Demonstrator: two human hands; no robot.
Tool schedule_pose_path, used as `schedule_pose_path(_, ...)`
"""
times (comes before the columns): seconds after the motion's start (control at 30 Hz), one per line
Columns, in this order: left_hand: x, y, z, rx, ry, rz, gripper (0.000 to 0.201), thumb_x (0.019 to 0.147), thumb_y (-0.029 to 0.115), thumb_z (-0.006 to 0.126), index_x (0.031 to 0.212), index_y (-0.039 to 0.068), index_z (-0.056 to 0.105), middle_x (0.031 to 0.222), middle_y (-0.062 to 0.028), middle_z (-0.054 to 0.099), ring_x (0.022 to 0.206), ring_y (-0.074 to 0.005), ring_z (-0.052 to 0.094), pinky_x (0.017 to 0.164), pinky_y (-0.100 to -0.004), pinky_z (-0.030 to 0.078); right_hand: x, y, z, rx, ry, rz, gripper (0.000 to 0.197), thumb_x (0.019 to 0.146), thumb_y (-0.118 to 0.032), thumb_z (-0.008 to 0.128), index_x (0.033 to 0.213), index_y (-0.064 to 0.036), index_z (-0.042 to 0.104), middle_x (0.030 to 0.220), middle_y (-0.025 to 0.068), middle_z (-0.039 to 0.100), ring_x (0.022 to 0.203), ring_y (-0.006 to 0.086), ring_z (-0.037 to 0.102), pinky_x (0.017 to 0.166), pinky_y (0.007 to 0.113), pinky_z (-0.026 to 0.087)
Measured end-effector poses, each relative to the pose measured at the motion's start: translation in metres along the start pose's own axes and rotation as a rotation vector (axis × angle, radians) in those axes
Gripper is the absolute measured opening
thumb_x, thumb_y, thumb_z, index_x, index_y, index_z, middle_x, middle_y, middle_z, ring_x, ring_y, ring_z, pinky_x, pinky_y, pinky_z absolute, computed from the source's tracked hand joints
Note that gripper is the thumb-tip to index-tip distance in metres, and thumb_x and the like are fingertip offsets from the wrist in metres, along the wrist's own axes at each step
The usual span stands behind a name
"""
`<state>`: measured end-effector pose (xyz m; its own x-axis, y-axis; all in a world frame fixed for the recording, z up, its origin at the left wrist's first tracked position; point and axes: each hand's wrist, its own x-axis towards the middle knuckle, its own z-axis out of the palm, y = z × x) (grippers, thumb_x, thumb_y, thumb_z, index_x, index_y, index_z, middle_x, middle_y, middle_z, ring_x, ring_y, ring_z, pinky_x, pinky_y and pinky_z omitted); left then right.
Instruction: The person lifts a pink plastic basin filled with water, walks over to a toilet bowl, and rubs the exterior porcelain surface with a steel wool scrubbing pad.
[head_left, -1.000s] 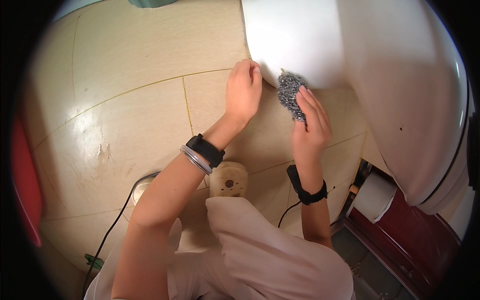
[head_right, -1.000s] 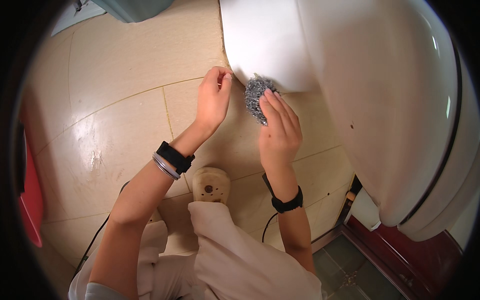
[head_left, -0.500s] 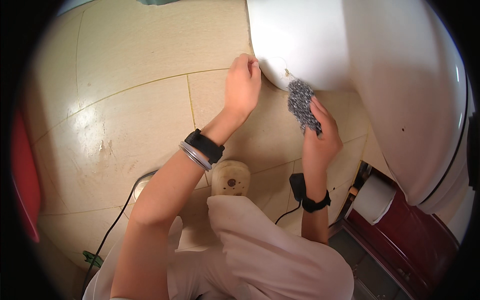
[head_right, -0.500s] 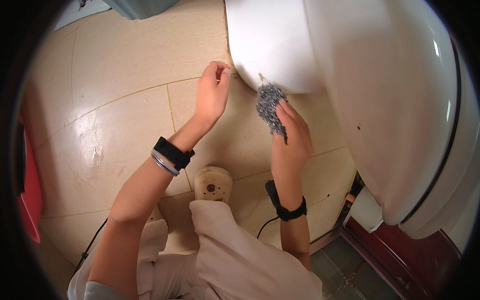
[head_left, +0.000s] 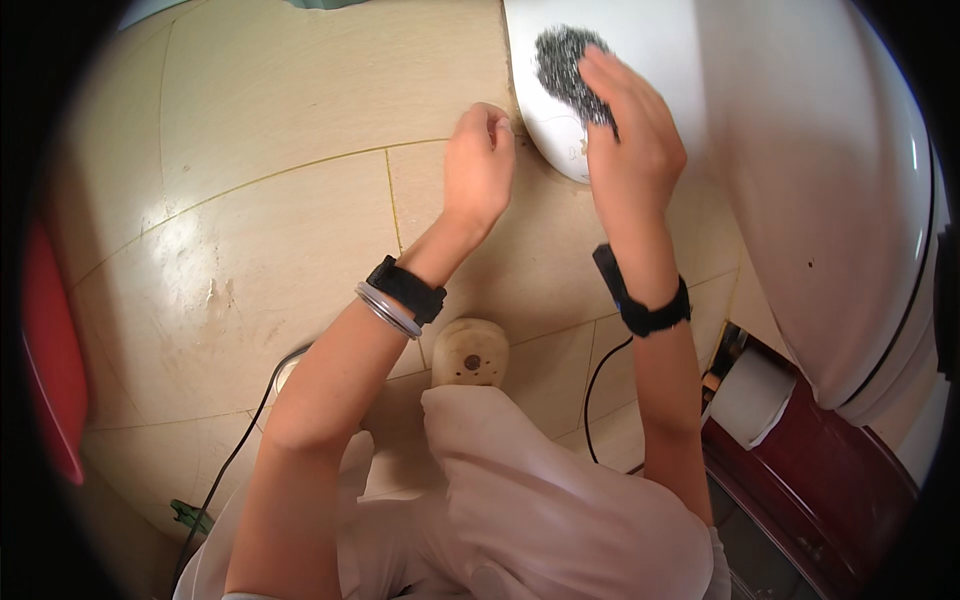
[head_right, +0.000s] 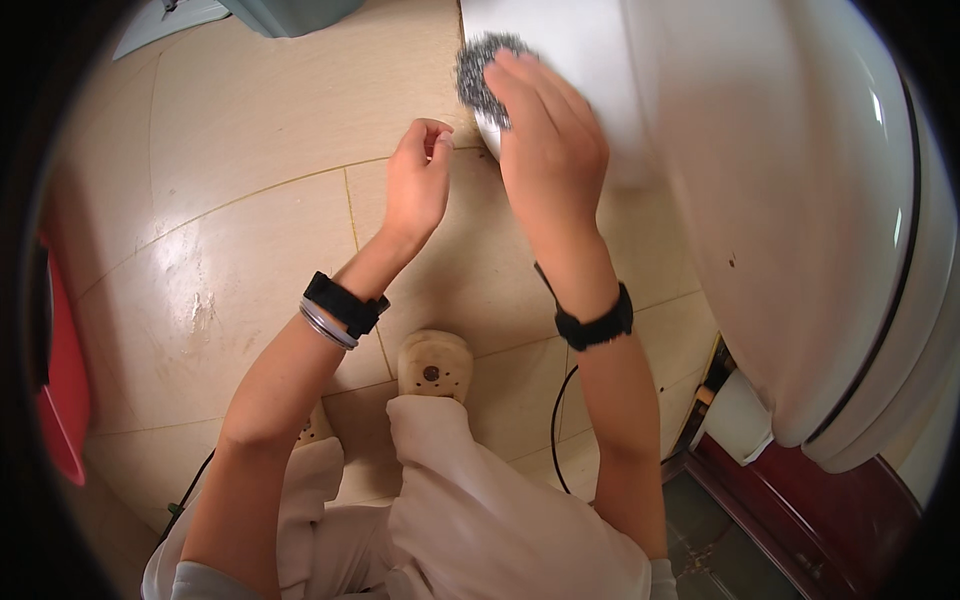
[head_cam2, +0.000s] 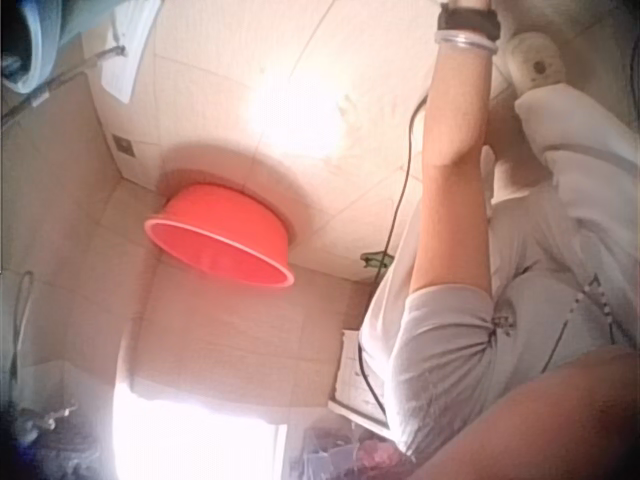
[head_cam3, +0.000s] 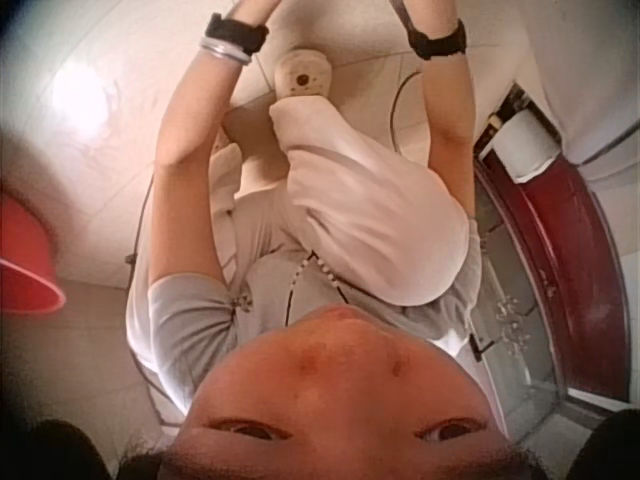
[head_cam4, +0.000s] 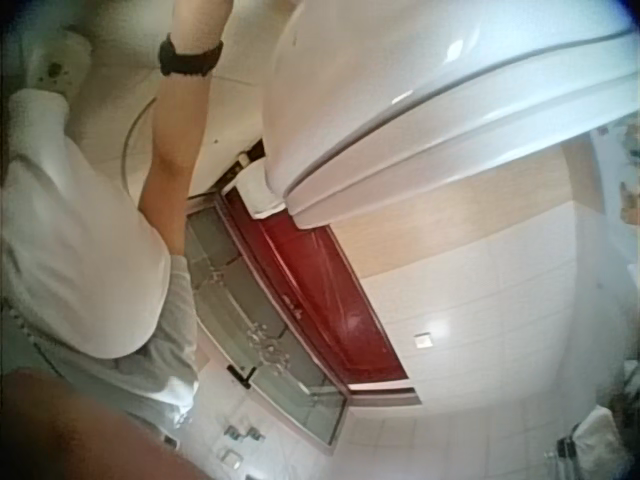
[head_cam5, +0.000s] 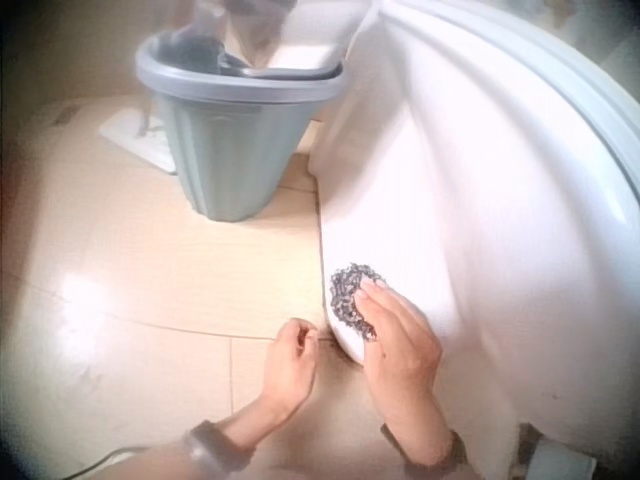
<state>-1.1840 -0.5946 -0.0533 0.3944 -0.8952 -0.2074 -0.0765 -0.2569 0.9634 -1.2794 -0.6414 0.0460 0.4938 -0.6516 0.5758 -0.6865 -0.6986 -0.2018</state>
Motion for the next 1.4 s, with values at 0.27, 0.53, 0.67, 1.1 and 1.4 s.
schedule_pose_path(0.27,-0.006,0.000,0.028,-0.070,-0.308,-0.098,0.026,0.090,0.024,0.042,0.087,-0.001,0.049,0.085,-0.0231,0.057,0.080,-0.0399,0.053,0.074,-0.0423,0.042,-0.133,-0.009,-0.035,0.065,-0.154,0.509,0.034,0.066,0.014,0.052,0.096,0.0002,0.063,0.103,0.0108,0.063,0.097,0.0267,0.059,0.085,0.034,0.047)
schedule_pose_path(0.53,-0.008,0.013,0.076,-0.298,-0.400,-0.457,0.041,0.094,0.035,0.029,0.094,-0.003,0.045,0.090,-0.0277,0.056,0.086,-0.0414,0.052,0.078,-0.0438,0.039,-0.169,0.002,-0.042,0.054,-0.198,0.718,0.036,0.067,0.013,0.056,0.099,-0.0008,0.062,0.106,0.0105,0.062,0.098,0.0265,0.059,0.085,0.034,0.047)
schedule_pose_path(0.67,-0.011,0.010,0.098,-0.298,-0.304,-0.436,0.041,0.094,0.035,0.028,0.094,-0.003,0.045,0.091,-0.0288,0.055,0.085,-0.0432,0.050,0.078,-0.0452,0.038,-0.174,0.011,-0.046,0.047,-0.189,0.689,0.036,0.066,0.013,0.058,0.098,-0.0008,0.062,0.106,0.0106,0.062,0.097,0.0265,0.059,0.085,0.034,0.047)
schedule_pose_path(1.1,-0.013,0.015,0.104,-0.260,-0.265,-0.478,0.038,0.093,0.032,0.024,0.096,-0.001,0.044,0.089,-0.0289,0.055,0.084,-0.0439,0.050,0.077,-0.0469,0.038,-0.177,0.014,-0.045,0.057,-0.205,0.687,0.036,0.066,0.013,0.057,0.099,-0.0004,0.062,0.106,0.0109,0.062,0.098,0.0264,0.058,0.085,0.034,0.047)
schedule_pose_path(1.4,-0.031,0.009,0.059,-0.403,-0.202,-0.443,0.030,0.096,0.031,0.033,0.086,0.004,0.043,0.070,-0.0067,0.052,0.056,-0.0141,0.049,0.053,-0.0268,0.042,-0.146,0.016,-0.052,-0.030,-0.175,0.418,0.029,0.070,0.010,0.058,0.098,0.0029,0.061,0.107,0.0112,0.061,0.100,0.0285,0.057,0.086,0.036,0.046)
